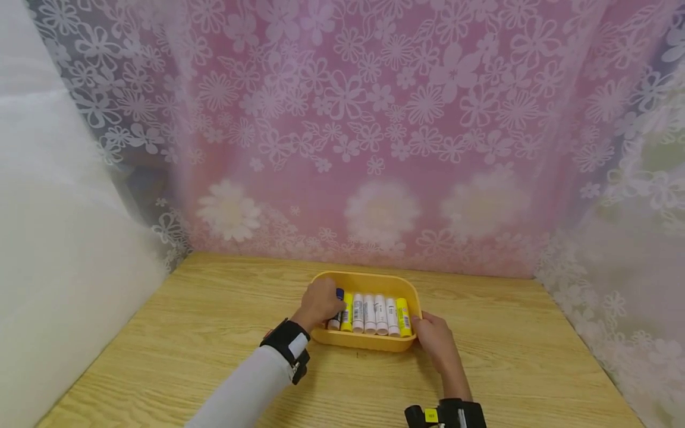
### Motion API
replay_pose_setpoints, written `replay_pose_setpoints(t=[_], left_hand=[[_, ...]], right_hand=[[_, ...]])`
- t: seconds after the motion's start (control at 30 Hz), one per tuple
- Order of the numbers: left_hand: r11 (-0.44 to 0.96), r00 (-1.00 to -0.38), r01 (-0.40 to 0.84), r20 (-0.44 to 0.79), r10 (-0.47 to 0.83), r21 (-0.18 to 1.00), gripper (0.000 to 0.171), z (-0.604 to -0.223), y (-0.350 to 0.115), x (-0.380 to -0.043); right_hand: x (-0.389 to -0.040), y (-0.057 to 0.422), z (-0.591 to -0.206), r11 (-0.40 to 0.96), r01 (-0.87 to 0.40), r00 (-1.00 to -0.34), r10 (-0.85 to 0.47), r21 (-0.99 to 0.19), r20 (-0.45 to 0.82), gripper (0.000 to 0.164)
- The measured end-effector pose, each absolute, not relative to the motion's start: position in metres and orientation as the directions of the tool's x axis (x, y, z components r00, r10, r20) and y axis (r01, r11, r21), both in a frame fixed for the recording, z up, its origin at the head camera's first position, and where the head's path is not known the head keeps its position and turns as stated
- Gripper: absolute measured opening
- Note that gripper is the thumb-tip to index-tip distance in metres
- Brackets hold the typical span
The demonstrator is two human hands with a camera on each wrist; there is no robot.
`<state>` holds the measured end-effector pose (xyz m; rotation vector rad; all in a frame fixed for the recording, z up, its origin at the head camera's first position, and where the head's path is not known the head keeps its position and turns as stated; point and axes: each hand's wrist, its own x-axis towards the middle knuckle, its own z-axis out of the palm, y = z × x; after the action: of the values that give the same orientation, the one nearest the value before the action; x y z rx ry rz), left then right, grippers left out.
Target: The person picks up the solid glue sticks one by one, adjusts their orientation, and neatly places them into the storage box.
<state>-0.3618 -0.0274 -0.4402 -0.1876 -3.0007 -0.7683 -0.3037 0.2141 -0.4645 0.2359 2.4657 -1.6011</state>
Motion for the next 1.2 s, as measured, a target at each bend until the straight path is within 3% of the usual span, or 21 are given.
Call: replay_pose_setpoints(t=[0.63, 1.0, 1.2], left_hand=[[0.872, -0.986, 0.158, 0.122, 0.113, 0.463, 0.043, -0.447, -0.026, -0.3595], [0.879, -0.987, 0.148, 0.127, 0.1, 0.454, 0.037, -0.4478, -0.0253, -0.3611], [0.882, -0.986, 0.149, 0.132, 0.1, 0.448, 0.025, -0.4478, -0.0257, -0.3605]], right_hand=[[-0.3031, 0.2141, -0.4658, 0.411, 0.229, -0.971, 0.03, -0.883, -0.237, 0.058], [-0.3039, 0.2131, -0.4651, 0.415, 0.232, -0.97, 0.028, -0.88, -0.242, 0.059], [-0.3036, 0.2125, -0.4643, 0.419, 0.235, -0.969, 0.034, -0.877, -0.244, 0.059]])
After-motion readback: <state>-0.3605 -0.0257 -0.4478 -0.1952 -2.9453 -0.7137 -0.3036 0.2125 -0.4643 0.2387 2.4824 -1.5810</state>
